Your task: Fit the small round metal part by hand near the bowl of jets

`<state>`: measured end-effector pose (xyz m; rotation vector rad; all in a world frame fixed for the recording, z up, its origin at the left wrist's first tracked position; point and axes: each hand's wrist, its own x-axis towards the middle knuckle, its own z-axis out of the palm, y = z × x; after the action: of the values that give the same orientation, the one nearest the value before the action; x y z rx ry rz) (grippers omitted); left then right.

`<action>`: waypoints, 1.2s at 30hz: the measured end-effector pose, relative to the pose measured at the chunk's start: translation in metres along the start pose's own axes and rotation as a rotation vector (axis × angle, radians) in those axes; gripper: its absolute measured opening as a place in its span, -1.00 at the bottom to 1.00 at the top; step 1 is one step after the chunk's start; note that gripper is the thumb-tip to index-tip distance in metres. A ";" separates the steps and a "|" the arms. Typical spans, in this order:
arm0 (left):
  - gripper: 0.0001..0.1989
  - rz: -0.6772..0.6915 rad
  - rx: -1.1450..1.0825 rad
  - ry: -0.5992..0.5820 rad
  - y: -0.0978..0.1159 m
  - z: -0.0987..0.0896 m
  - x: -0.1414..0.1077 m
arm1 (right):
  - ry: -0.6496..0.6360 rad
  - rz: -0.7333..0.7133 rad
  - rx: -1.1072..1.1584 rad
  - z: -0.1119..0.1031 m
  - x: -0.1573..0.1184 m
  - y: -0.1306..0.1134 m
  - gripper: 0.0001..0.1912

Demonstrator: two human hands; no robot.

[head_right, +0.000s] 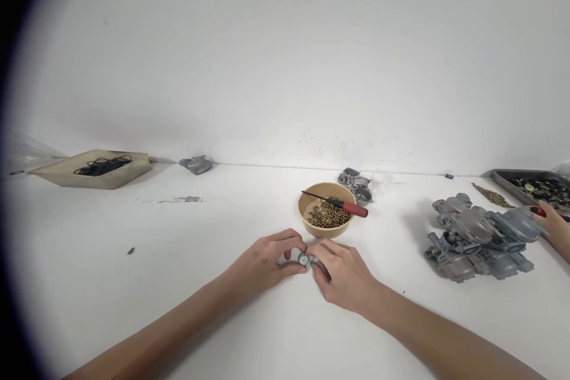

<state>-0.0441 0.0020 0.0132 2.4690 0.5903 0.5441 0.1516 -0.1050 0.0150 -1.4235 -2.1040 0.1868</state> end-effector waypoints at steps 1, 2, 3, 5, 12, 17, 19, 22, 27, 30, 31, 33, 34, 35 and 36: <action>-0.85 0.014 -0.011 0.005 -0.001 0.000 0.000 | -0.001 0.003 0.008 0.000 0.000 0.001 -0.77; -0.85 0.023 -0.015 0.012 -0.001 0.000 0.000 | 0.000 0.001 0.016 0.000 0.000 0.001 -0.77; -0.85 0.031 -0.015 0.019 -0.001 0.000 0.001 | 0.002 -0.005 0.023 0.001 0.000 0.002 -0.76; -0.83 0.038 -0.009 0.024 -0.001 0.000 0.001 | 0.016 -0.023 0.034 0.001 0.000 0.002 -0.77; -0.83 0.102 0.049 0.050 0.001 0.001 0.001 | 0.019 -0.021 0.066 -0.002 0.001 0.003 -0.79; -0.87 0.194 0.121 0.136 0.006 0.004 -0.001 | 0.023 -0.017 0.203 -0.006 0.001 0.005 -0.83; -0.87 0.233 0.126 0.174 0.012 0.003 -0.003 | 0.037 -0.021 0.288 -0.007 0.000 0.004 -0.85; -0.89 0.261 0.135 0.253 0.022 -0.001 -0.006 | 0.113 -0.001 0.414 -0.009 -0.002 -0.001 -0.89; -0.89 0.271 0.200 0.443 0.036 0.000 -0.011 | 0.155 0.299 0.868 -0.012 -0.006 -0.009 -0.87; -0.85 0.287 0.196 0.489 0.040 0.003 -0.012 | -0.010 0.401 1.171 -0.014 -0.006 -0.010 -0.69; -0.83 0.292 0.182 0.497 0.042 0.004 -0.012 | -0.071 0.421 1.256 -0.014 -0.005 -0.010 -0.64; -0.81 0.297 0.154 0.514 0.044 0.005 -0.012 | -0.163 0.455 1.402 -0.015 -0.004 -0.012 -0.59; -0.81 0.299 0.145 0.521 0.045 0.005 -0.012 | -0.193 0.464 1.459 -0.015 -0.004 -0.013 -0.60; -0.82 0.301 0.138 0.524 0.046 0.005 -0.012 | -0.212 0.470 1.502 -0.015 -0.004 -0.014 -0.61; -0.82 0.302 0.131 0.521 0.046 0.005 -0.012 | -0.226 0.475 1.533 -0.015 -0.004 -0.015 -0.63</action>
<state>-0.0377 -0.0412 0.0333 2.5573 0.4540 1.3304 0.1487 -0.1175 0.0323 -0.8027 -1.0089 1.7270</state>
